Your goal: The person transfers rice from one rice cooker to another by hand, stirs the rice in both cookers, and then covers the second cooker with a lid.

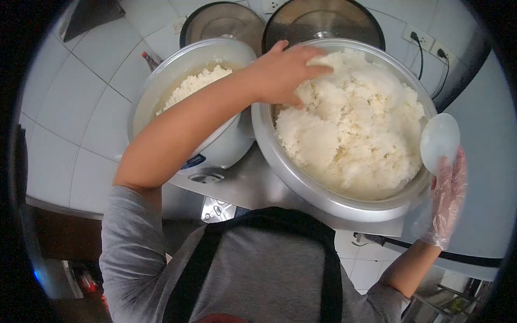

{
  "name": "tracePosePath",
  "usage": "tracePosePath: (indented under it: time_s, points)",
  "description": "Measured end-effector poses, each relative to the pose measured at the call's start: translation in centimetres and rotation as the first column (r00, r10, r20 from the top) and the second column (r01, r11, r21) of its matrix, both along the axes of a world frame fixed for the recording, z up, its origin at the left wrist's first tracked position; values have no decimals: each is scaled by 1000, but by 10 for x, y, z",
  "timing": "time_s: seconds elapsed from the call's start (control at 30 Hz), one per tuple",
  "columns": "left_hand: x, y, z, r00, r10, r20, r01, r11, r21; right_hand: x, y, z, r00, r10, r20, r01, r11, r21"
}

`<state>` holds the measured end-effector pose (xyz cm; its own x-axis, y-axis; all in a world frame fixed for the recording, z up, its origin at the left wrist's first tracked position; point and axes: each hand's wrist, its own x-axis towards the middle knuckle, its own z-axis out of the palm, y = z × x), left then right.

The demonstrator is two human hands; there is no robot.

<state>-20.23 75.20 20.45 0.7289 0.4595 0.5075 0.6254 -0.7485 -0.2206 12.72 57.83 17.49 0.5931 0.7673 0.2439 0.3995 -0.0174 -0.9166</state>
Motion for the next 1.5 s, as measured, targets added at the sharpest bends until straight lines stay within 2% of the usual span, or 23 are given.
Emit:
tracePosePath:
  time_s: [0.03, 0.1, 0.2, 0.23, 0.3, 0.37, 0.47, 0.57, 0.67, 0.77, 0.87, 0.97, 1.03, 1.1, 1.2, 1.27, 1.33, 1.43, 1.5]
  points:
    - [9, -9, 16, 997, 40, -71, -42, 999, -22, -1, 2, 1, 1000, 27, -1, -27, 999, -32]
    - [24, -19, 59, 982, 168, -84, -183, 958, -219, -7, 1, 0, 1000, 6, 4, -6, 1000, -11]
    - [5, 23, 38, 939, -189, -286, 84, 936, -342, -5, 4, -4, 999, 28, 40, -29, 999, 19]
    - [-5, 38, 35, 957, -141, -253, 35, 924, -381, -4, 5, -5, 998, 43, 56, -44, 999, 30]
    - [-25, 51, 37, 980, -39, -195, -57, 885, -461, 1, 5, -11, 999, 45, -21, -43, 992, 116]
    - [-40, 49, 45, 918, 272, -288, -389, 759, -522, 8, 4, -17, 996, 54, -67, -43, 986, 159]
    - [-75, 66, 10, 893, 310, -326, -444, 722, -531, 14, 4, -20, 993, 71, -92, -56, 985, 161]
    - [-103, 76, -10, 940, 267, -213, -333, 852, -405, 14, 6, -20, 994, 80, -75, -67, 986, 155]
    - [-106, 75, -15, 953, 274, -130, -303, 832, -465, 20, 10, -22, 999, 46, 5, -47, 990, 133]
    - [-82, 68, -13, 883, 414, -222, -470, 780, -413, 25, 11, -27, 1000, 11, 1, -11, 991, 130]
    - [-78, 74, -20, 857, 461, -230, -510, 821, -258, 29, 11, -26, 999, 23, -35, -18, 988, 154]
    - [-60, 59, 10, 880, 455, -135, -466, 772, -432, 46, 11, -35, 997, -45, -64, 54, 988, 146]
    - [-35, 34, 42, 938, 319, 136, -233, 870, -435, 59, 11, -44, 992, -111, -67, 119, 985, 126]
    - [-2, 0, 80, 908, 397, 135, -318, 863, -393, 59, 12, -43, 993, -78, -92, 93, 981, 169]
    - [20, -11, 62, 997, 47, 69, -25, 959, -283, 54, 11, -37, 997, -27, -74, 42, 979, 200]
    - [16, -10, 19, 987, -105, -119, 96, 992, -83, 43, 9, -28, 999, -11, -49, 21, 980, 197]
    - [12, -16, 18, 967, -87, -241, 51, 987, -153, 32, 8, -18, 999, -19, -33, 25, 983, 184]
    - [-12, -11, 53, 997, -46, 68, 66, 940, -335, 44, 6, -26, 998, -38, -43, 44, 988, 149]
    - [-42, -5, 51, 995, 92, -48, -103, 935, -339, 52, 5, -33, 997, -72, -33, 77, 982, 172]
